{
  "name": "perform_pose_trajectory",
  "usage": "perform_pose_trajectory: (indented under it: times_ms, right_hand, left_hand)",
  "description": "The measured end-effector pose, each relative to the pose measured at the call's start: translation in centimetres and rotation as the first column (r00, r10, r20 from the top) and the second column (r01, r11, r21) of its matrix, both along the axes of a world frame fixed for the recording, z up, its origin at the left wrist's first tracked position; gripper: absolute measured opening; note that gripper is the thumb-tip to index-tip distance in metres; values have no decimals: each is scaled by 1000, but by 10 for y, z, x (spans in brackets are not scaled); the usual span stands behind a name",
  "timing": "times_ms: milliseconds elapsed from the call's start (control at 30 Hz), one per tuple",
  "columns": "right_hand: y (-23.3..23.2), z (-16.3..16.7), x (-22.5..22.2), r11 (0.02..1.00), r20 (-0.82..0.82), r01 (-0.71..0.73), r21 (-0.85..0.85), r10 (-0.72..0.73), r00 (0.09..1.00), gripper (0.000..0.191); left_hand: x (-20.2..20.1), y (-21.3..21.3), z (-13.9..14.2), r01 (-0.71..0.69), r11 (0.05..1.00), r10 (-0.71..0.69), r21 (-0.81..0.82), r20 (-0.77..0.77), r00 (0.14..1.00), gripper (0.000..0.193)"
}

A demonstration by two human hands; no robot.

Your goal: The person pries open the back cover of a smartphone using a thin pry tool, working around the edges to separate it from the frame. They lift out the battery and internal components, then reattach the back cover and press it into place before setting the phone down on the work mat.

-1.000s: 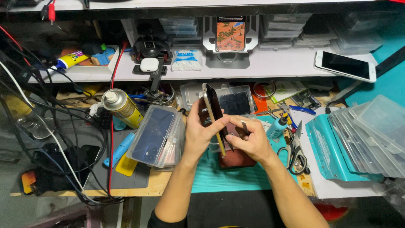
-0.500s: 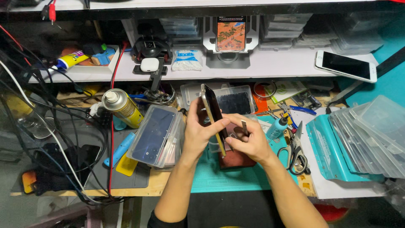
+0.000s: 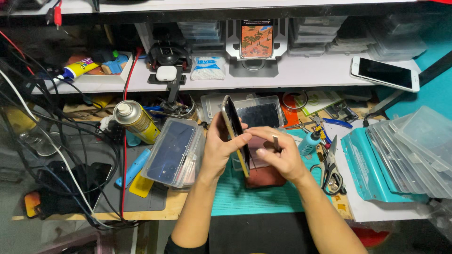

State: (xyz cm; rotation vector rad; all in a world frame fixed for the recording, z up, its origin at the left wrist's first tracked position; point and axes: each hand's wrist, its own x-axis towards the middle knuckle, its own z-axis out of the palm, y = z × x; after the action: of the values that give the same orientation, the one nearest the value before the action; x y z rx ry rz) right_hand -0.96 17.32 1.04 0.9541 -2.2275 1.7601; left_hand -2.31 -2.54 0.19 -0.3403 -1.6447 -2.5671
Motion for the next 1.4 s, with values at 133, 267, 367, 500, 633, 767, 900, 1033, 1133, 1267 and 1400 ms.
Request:
perform_pose_trajectory:
  times_ms: [133, 267, 367, 500, 633, 767, 900, 1033, 1133, 1267, 1400]
  right_hand:
    - [6, -2, -3, 921, 324, 178, -346, -61, 944, 50]
    - [19, 8, -13, 833, 222, 151, -532, -35, 974, 65]
    - [22, 17, -13, 801, 236, 178, -572, -47, 971, 60]
    - [14, 32, -8, 911, 14, 131, -391, -136, 991, 12]
    - [10, 51, 2, 970, -195, 172, -171, -205, 959, 14]
    - [6, 59, 2, 977, -279, 170, -129, -201, 939, 15]
    - [7, 60, 3, 985, -294, 139, -100, -163, 942, 18]
    - [7, 59, 4, 991, -344, 95, -99, -123, 931, 20]
    - [6, 59, 4, 990, -359, 94, -107, -127, 925, 20]
    - [3, 59, 4, 988, -383, 104, -116, -141, 913, 19]
    - [2, 61, 4, 985, -452, 159, -72, -175, 875, 21]
  left_hand:
    - [3, -9, 0, 206, 972, -208, 114, 4, 978, 75]
    - [1, -22, -3, 467, 837, -500, 285, 55, 864, 87]
    - [-1, -25, -9, 623, 687, -671, 373, -3, 741, 94]
    - [-6, -18, -19, 719, 562, -776, 410, -39, 629, 99]
    - [-8, -11, -28, 724, 485, -810, 492, -59, 583, 100]
    - [-13, -9, -32, 742, 454, -831, 493, -68, 553, 106]
    - [-11, -9, -34, 730, 452, -832, 512, -52, 552, 111]
    - [-9, -9, -34, 731, 465, -830, 499, -41, 556, 110]
    - [-9, -8, -33, 735, 477, -825, 481, -44, 564, 109]
    - [-5, -6, -31, 718, 503, -809, 481, -30, 587, 107]
    - [-3, -4, -30, 696, 526, -791, 489, -18, 611, 105]
